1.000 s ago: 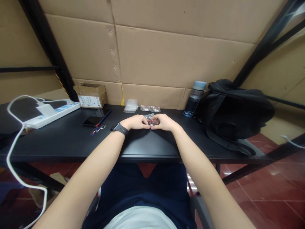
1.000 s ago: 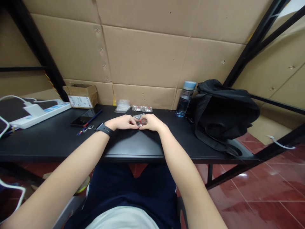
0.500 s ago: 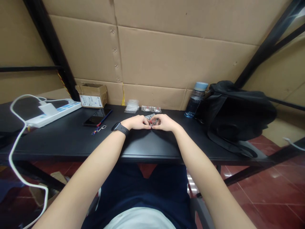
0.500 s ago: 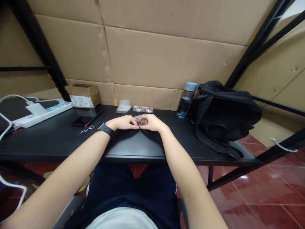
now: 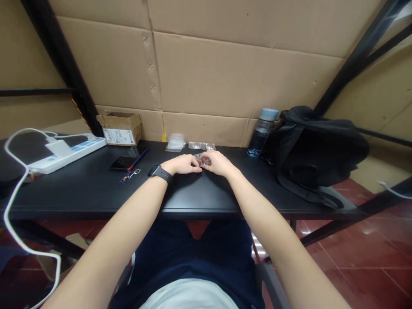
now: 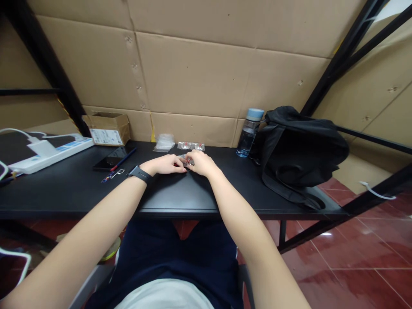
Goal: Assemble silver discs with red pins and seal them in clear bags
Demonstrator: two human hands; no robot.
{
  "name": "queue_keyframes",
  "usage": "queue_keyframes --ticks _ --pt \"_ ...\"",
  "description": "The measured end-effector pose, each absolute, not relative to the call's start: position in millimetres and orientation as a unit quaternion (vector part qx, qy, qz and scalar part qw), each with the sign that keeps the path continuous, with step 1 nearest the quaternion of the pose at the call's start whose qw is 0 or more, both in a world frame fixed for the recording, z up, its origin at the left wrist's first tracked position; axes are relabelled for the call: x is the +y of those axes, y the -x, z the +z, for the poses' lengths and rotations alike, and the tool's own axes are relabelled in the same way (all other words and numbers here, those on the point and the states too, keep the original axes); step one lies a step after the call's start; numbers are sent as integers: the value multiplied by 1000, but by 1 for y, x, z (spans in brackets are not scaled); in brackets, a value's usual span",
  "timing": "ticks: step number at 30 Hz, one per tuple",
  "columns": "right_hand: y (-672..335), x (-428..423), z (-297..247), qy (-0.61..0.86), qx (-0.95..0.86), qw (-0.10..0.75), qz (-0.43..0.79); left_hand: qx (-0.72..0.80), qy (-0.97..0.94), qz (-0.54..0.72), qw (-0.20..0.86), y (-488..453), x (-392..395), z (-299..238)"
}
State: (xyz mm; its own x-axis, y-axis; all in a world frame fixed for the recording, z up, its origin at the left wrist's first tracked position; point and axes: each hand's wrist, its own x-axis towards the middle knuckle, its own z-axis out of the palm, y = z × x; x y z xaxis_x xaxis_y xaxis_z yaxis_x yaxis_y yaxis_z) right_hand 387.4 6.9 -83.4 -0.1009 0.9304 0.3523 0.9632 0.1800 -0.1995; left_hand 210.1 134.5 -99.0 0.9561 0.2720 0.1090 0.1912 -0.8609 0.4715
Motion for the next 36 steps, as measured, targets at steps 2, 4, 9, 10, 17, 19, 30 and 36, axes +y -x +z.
queue_keyframes --ticks 2,4,9,10,17,19,30,36 --pt "-388 6 -84 658 -725 195 -56 124 -961 95 231 -211 135 -100" --pt "-388 4 -83 677 -708 191 -69 124 -962 97 225 -211 134 -100" --pt "-390 4 -84 706 -680 173 -90 134 -966 79 204 -209 130 -97" --pt "-390 4 -85 710 -677 169 -96 136 -967 77 203 -209 130 -96" --pt "-384 9 -87 715 -671 148 -129 110 -970 93 196 -210 130 -98" --pt "-384 10 -88 719 -667 144 -132 111 -971 92 192 -210 131 -98" --pt "-390 12 -90 721 -666 152 -115 116 -983 116 88 -214 117 -93" --pt "-390 12 -90 730 -655 154 -120 139 -984 83 75 -215 114 -92"
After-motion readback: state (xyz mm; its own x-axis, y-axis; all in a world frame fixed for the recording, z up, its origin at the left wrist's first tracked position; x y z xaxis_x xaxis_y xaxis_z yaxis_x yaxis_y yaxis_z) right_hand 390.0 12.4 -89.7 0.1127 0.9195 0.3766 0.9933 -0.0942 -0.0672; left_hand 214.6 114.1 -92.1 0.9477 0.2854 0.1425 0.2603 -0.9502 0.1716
